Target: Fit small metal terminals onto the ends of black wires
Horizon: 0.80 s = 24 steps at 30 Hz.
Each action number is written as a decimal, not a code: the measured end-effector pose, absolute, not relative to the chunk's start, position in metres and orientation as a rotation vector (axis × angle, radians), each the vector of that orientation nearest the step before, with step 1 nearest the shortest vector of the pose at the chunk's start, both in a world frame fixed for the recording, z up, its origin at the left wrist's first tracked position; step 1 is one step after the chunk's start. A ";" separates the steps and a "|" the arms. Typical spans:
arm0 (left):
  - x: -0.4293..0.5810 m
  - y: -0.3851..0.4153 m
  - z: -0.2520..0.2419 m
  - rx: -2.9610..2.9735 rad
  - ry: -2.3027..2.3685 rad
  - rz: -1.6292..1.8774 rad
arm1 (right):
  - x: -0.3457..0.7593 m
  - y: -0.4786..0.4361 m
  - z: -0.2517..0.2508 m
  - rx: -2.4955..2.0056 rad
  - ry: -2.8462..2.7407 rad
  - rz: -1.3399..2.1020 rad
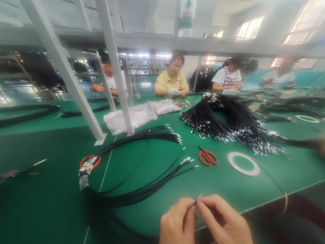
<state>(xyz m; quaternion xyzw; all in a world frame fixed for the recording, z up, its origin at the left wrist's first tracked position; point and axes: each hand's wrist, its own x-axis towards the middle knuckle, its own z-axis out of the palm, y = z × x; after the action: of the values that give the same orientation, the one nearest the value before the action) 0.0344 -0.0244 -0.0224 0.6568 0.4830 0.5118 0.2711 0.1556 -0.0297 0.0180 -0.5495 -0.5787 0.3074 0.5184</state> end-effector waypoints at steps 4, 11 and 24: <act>0.037 -0.024 -0.027 1.916 1.333 1.491 | 0.155 -0.030 0.019 -1.330 -1.344 0.741; 0.041 -0.026 -0.029 2.168 1.471 1.566 | 0.154 -0.029 0.017 -1.364 -1.261 0.830; 0.050 -0.032 -0.040 2.395 1.585 1.608 | 0.158 -0.025 0.018 -1.428 -0.981 1.237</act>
<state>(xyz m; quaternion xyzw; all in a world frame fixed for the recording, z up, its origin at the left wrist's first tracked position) 0.0503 -0.0319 -0.0404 0.7256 0.4803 0.4870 -0.0749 0.1584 -0.0249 0.0177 -0.5865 -0.4029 0.5082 0.4852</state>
